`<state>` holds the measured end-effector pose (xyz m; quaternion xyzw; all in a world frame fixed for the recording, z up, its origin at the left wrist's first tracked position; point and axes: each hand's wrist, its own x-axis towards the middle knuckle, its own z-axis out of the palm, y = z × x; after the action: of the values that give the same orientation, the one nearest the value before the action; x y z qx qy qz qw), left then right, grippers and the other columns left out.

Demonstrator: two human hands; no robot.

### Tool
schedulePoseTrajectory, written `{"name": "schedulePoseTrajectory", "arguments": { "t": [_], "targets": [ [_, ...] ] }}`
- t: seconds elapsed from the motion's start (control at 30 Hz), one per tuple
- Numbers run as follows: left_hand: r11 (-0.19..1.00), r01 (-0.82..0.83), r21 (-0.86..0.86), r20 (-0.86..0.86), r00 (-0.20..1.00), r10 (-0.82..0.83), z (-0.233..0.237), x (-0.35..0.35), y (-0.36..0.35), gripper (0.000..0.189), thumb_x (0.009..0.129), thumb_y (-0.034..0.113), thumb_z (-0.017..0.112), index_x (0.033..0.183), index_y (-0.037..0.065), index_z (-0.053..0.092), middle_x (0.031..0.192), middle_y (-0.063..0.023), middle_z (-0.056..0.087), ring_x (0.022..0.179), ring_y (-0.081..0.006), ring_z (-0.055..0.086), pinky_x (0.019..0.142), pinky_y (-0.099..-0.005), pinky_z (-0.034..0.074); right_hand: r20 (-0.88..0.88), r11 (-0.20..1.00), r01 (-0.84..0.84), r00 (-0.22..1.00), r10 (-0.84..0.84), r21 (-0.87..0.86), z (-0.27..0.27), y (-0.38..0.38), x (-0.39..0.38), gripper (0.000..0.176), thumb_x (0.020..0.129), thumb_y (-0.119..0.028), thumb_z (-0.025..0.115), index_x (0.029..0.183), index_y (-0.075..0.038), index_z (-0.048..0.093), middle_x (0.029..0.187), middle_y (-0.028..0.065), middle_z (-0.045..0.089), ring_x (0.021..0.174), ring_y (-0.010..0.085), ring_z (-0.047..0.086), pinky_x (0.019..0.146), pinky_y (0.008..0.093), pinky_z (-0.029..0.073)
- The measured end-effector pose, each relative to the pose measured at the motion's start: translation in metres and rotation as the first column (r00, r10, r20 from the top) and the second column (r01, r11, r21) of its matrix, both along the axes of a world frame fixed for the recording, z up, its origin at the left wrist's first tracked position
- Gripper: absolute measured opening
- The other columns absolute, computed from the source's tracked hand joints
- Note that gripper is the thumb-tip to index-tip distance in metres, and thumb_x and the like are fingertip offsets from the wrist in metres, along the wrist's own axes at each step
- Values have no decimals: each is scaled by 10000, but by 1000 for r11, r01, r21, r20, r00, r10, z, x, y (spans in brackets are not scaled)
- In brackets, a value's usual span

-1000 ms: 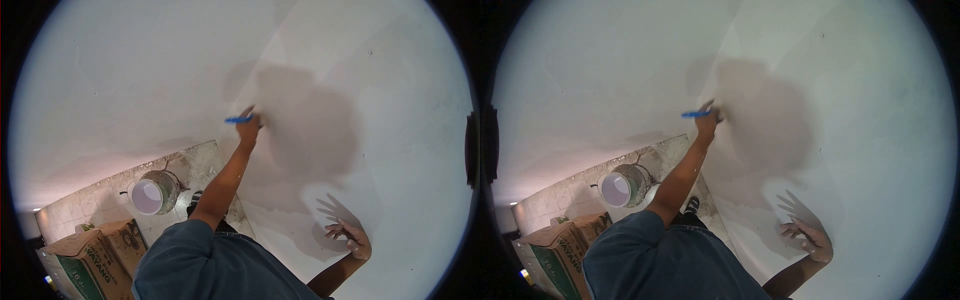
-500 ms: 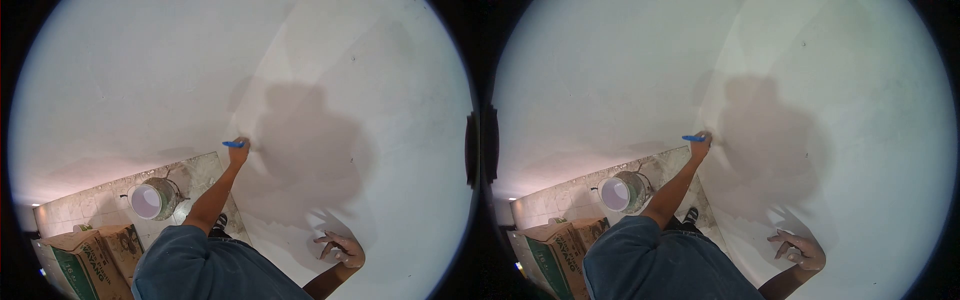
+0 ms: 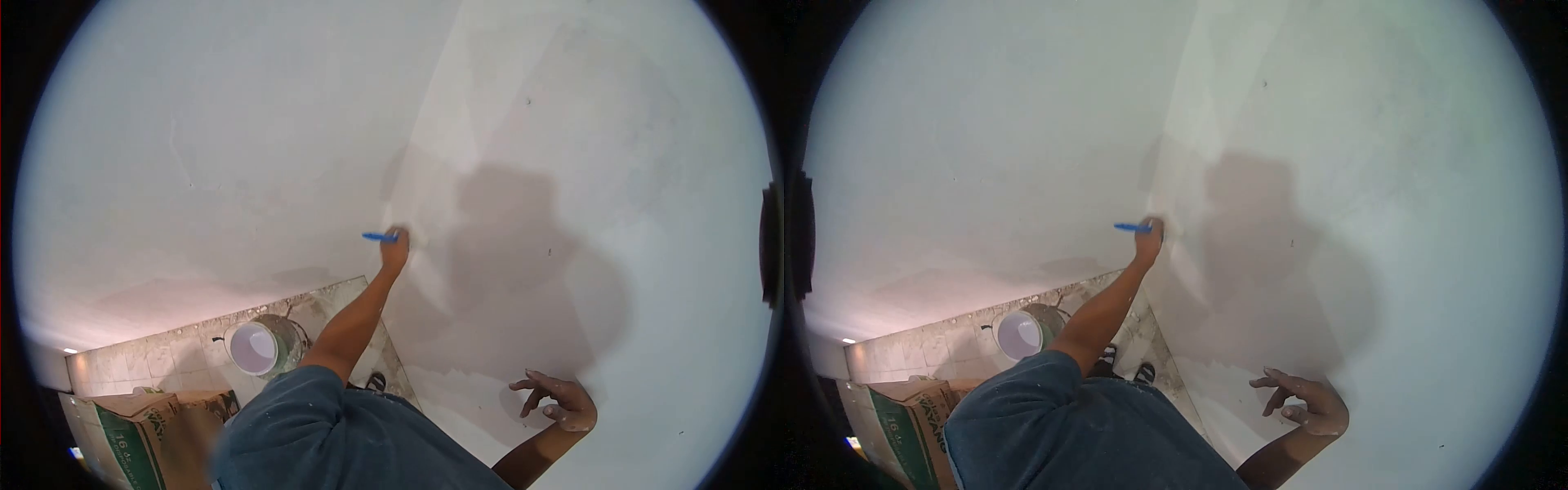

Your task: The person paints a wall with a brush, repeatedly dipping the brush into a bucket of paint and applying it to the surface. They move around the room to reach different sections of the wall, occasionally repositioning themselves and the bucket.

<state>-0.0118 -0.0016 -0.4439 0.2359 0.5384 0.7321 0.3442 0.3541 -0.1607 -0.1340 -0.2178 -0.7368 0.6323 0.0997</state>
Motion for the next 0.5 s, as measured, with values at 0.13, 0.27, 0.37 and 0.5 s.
{"name": "schedulePoseTrajectory", "arguments": {
  "t": [0.13,0.27,0.37,0.5],
  "targets": [
    [995,-56,85,-4,998,56,68,4,23,136,828,154,565,754,41,574,603,-11,529,539,-97,483,497,-275,397,138,999,-26,990,28,-20,11,2,-1,668,725,-3,487,1364,82,312,1147,275,570,858,319,653,851,420,464],
    [861,-33,508,111,993,-28,309,-23,34,167,848,200,589,748,68,565,588,28,454,517,-66,405,436,-250,315,33,999,-45,998,45,3,7,3,-2,686,709,15,487,1366,86,302,1176,274,555,876,317,644,827,397,473],
    [718,41,695,2,998,-59,350,-29,39,165,872,227,570,784,88,576,612,31,458,522,-60,400,428,-246,304,-19,998,-67,998,67,-20,6,0,0,662,741,14,492,1366,94,290,1199,282,535,890,311,635,815,388,475],
    [941,-131,311,44,991,124,146,5,45,232,828,169,542,653,19,516,618,-7,461,567,-117,438,526,-294,362,73,999,-51,996,50,6,13,1,-1,637,786,10,505,1381,65,284,1225,289,512,874,289,634,820,375,464]
  ]
}}
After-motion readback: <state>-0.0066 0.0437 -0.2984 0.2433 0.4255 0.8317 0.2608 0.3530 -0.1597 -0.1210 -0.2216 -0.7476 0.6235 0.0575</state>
